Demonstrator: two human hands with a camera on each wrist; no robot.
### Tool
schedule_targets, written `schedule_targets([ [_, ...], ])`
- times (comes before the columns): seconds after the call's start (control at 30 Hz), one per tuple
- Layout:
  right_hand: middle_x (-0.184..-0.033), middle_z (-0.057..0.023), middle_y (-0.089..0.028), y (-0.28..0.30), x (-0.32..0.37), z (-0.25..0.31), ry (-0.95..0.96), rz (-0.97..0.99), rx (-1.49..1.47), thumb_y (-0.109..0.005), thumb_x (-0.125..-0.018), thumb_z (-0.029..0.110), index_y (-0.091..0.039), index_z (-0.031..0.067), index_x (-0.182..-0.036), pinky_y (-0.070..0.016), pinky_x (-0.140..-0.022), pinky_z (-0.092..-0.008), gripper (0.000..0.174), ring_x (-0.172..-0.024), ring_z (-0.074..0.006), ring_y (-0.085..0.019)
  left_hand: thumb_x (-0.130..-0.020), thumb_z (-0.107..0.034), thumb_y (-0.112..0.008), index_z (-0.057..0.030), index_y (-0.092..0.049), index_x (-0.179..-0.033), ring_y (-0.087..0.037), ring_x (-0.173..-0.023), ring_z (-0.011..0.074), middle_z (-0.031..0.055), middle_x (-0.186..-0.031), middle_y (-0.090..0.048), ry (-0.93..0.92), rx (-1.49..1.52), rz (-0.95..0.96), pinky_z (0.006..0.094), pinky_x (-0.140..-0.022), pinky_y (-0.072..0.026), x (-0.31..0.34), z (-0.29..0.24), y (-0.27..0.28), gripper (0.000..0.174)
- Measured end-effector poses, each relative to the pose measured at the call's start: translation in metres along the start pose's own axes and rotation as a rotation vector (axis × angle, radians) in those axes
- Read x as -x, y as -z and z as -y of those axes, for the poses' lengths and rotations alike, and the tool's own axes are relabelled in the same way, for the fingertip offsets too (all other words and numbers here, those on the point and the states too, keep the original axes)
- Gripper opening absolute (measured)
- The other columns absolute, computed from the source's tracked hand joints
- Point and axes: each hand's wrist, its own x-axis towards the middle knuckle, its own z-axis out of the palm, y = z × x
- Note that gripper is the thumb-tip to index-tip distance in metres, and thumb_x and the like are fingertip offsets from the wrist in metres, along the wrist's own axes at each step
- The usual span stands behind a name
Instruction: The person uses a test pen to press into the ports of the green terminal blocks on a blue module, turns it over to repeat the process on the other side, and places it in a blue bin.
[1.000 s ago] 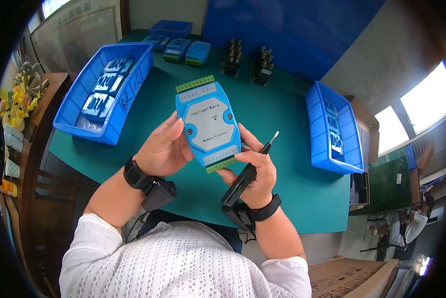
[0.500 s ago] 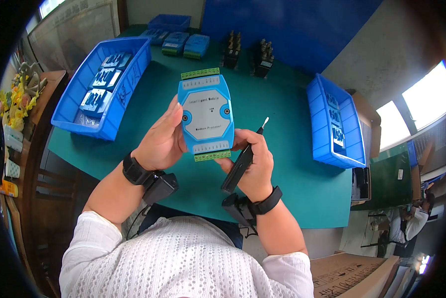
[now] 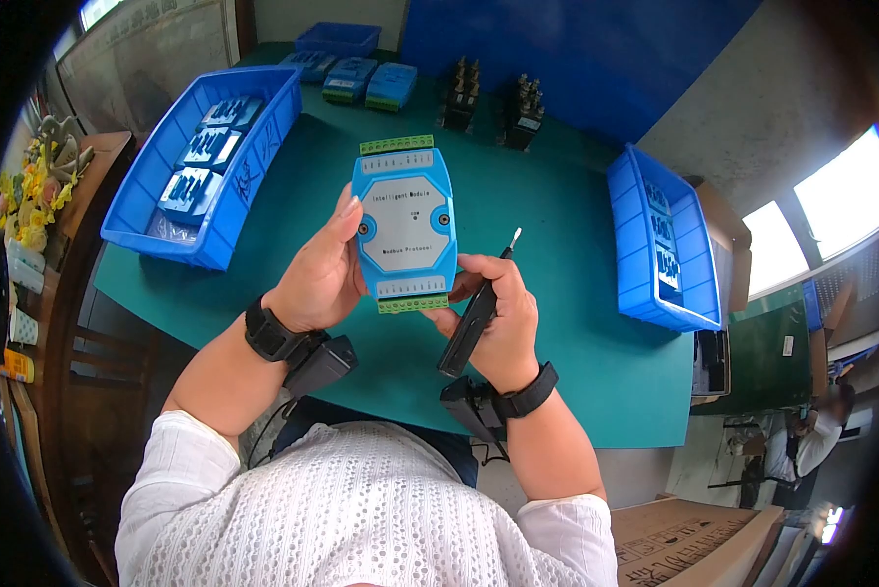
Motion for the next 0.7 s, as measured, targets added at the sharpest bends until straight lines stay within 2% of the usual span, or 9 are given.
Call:
schedule_targets([
  [0.27, -0.073, -0.0067, -0.061, -0.0012, 0.0014, -0.0039, -0.002, 0.005, -0.025, -0.079, -0.063, 0.009, -0.050, 0.0032, -0.104, -0.0487, -0.059, -0.0243, 0.051, -0.066, -0.0154, -0.062, -0.093, -0.046, -0.032, -0.0128, -0.028, -0.124, -0.056, -0.095, 0.0144, 0.0068, -0.113, -0.046, -0.015, -0.014, -0.007, 0.0277, -0.060, -0.0520, 0.0007, -0.0011, -0.0006, 0.046],
  [0.37, -0.072, -0.0066, -0.061, -0.0009, 0.0015, -0.0052, -0.006, 0.013, -0.034, -0.079, -0.062, 0.008, -0.050, 0.0032, -0.104, -0.0486, -0.059, -0.0241, 0.050, -0.066, -0.0155, -0.062, -0.092, -0.043, -0.040, -0.0130, -0.026, -0.132, -0.051, -0.110, 0.0172, 0.0054, -0.124, -0.045, -0.005, 0.049, 0.008, 0.0372, -0.088, -0.0470, 0.0015, -0.0001, 0.0035, 0.052],
  [0.7, -0.072, -0.0070, -0.061, -0.0008, 0.0009, -0.0029, -0.012, 0.016, -0.019, -0.078, -0.062, 0.007, -0.050, 0.0029, -0.103, -0.0491, -0.059, -0.0239, 0.050, -0.066, -0.0156, -0.063, -0.092, -0.043, -0.038, -0.0126, -0.027, -0.131, -0.051, -0.110, 0.0171, 0.0055, -0.123, -0.046, 0.001, 0.041, 0.019, 0.0366, -0.088, -0.0472, 0.0017, -0.0011, 0.0035, 0.051],
])
